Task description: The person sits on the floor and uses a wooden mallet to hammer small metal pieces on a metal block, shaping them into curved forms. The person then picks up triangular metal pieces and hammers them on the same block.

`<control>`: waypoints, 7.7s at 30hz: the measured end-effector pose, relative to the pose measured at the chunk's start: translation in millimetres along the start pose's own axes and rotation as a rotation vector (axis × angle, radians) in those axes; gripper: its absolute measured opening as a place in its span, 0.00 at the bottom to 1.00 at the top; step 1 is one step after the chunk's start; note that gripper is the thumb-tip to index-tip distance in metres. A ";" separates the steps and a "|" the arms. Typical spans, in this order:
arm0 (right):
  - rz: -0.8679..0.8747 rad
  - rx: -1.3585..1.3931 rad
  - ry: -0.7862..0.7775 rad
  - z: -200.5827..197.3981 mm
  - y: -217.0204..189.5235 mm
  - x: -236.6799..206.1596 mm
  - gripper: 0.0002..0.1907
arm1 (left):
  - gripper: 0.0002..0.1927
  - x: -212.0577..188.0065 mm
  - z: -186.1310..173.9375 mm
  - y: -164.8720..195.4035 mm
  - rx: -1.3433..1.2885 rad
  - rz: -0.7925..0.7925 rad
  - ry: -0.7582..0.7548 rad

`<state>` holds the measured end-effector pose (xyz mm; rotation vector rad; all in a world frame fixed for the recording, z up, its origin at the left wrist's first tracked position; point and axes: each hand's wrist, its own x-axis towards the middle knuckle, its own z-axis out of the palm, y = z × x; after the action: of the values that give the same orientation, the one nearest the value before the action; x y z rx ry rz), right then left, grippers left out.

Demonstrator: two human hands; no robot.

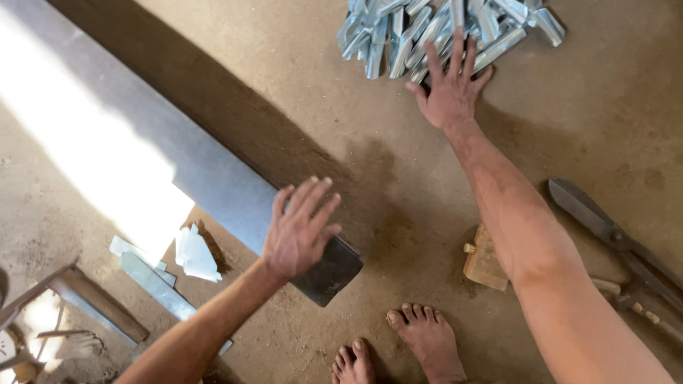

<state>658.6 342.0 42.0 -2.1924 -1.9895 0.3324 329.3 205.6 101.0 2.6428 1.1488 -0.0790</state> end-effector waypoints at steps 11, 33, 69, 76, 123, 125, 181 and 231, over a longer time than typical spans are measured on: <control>-0.659 -0.226 0.007 -6.5 -105.4 -26.0 0.37 | 0.28 -71.2 13.4 35.1 -0.212 -0.064 0.144; -0.137 1.320 -0.576 69.6 -152.9 -274.7 0.19 | 0.38 -172.4 8.8 -56.9 -0.092 -1.157 0.580; -0.673 0.484 -0.098 103.4 -272.2 -369.0 0.13 | 0.21 -223.8 48.4 -24.4 -0.319 -0.078 0.693; -0.762 0.471 -0.361 64.6 -232.8 -368.1 0.31 | 0.16 -252.2 37.1 -45.1 -0.292 -0.251 0.851; -0.161 0.127 0.115 62.1 -69.4 -379.9 0.26 | 0.25 -357.4 82.0 -116.1 -0.620 -1.321 0.541; -0.166 0.117 0.104 63.9 -66.3 -380.3 0.25 | 0.26 -358.5 83.1 -115.0 -0.606 -1.310 0.582; -0.378 0.809 -0.817 122.2 -426.7 -324.3 0.11 | 0.39 -387.1 73.9 -1.6 -1.453 -1.088 0.846; -0.725 0.399 -0.203 74.4 -321.4 -329.0 0.31 | 0.33 -247.2 76.8 -24.6 -1.393 -1.116 0.614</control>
<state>301.0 45.0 74.3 -1.1451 -2.3909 0.7693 145.9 26.1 59.1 0.6627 1.7330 0.9613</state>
